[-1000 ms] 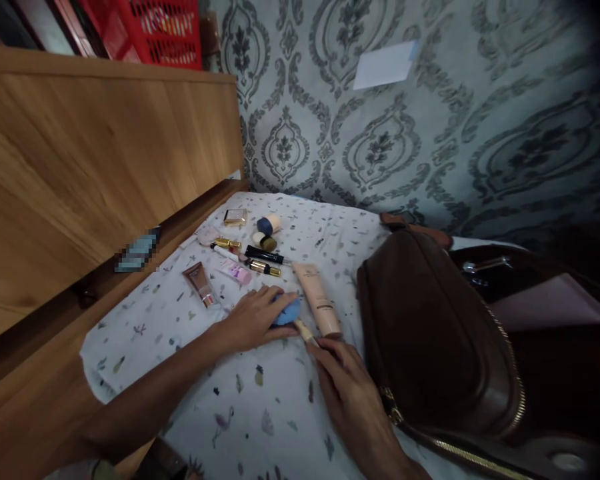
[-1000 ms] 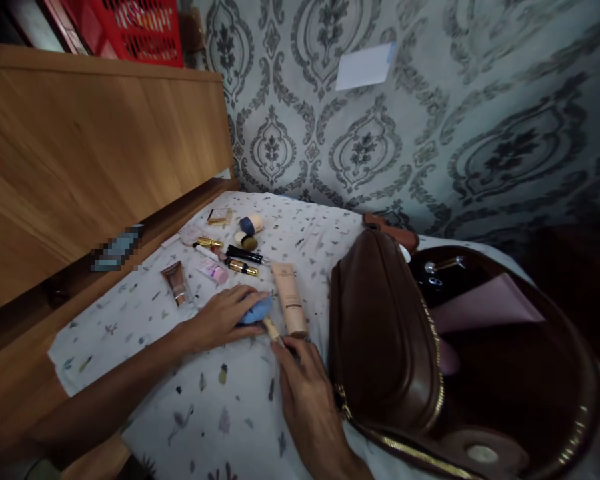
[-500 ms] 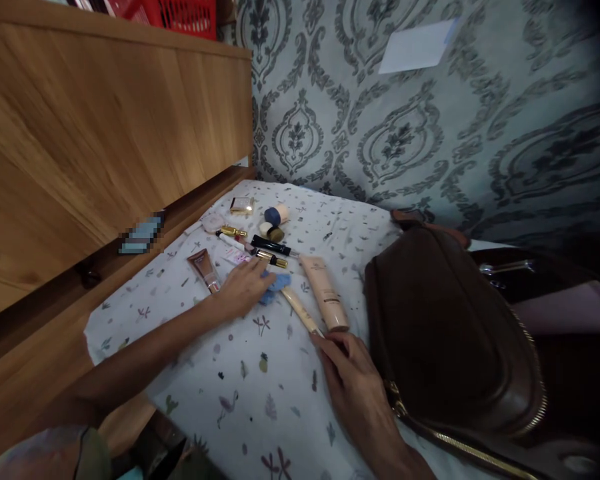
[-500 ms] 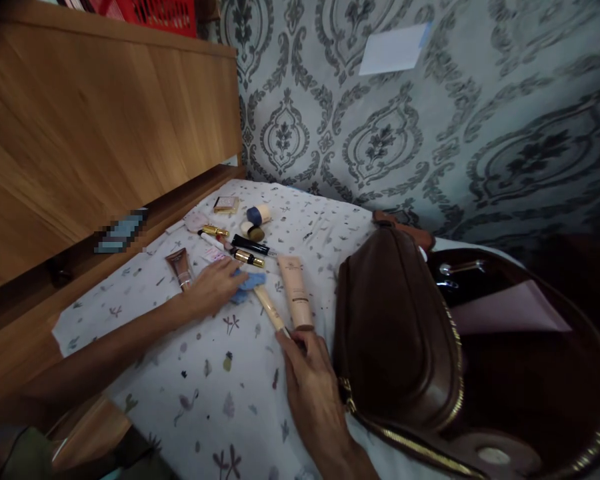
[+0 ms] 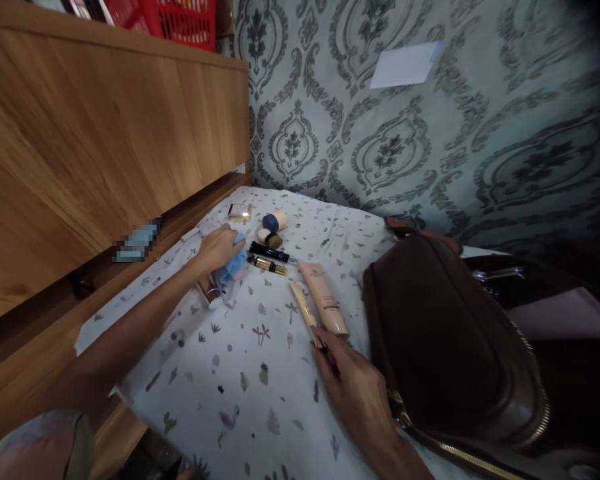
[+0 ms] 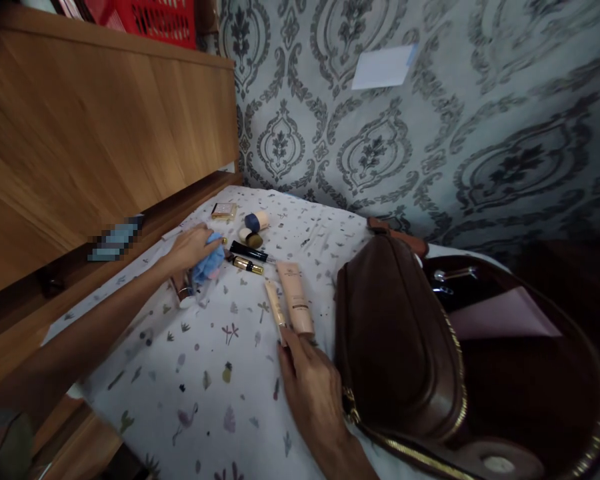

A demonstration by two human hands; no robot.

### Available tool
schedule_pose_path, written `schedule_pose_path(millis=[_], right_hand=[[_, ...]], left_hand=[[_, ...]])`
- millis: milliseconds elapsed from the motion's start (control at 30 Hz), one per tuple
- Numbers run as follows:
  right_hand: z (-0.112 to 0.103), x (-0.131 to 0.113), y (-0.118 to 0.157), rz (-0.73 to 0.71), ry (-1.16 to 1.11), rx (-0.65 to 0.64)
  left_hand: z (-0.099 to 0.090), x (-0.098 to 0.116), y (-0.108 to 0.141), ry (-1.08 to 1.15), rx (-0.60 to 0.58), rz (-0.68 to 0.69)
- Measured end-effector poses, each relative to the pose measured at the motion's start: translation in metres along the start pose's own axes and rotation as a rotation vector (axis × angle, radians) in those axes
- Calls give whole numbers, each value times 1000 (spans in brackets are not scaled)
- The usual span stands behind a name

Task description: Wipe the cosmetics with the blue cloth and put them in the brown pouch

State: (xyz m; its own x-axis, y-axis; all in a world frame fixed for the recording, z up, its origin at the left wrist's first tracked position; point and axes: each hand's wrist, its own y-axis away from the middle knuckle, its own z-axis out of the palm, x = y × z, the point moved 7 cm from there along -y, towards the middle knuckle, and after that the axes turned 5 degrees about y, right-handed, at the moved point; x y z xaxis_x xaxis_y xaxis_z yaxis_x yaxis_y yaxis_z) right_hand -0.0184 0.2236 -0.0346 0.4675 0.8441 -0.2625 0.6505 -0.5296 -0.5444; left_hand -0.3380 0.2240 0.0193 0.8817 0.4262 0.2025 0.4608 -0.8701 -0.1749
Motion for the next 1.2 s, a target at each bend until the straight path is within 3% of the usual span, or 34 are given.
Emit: schedule_pose_path(millis=[300, 400, 533, 767, 1200], right_hand=[[-7, -2, -4, 21, -56, -6], [-7, -1, -3, 23, -56, 5], [-7, -3, -2, -21, -71, 27], [-9, -4, -4, -41, -79, 38], [-2, 3, -1, 5, -120, -20]], left_hand=[[29, -66, -116, 96, 164, -282], [37, -73, -145, 118, 180, -245], [47, -76, -169, 126, 106, -141], [47, -83, -179, 78, 57, -42], [37, -77, -134, 205, 223, 6]])
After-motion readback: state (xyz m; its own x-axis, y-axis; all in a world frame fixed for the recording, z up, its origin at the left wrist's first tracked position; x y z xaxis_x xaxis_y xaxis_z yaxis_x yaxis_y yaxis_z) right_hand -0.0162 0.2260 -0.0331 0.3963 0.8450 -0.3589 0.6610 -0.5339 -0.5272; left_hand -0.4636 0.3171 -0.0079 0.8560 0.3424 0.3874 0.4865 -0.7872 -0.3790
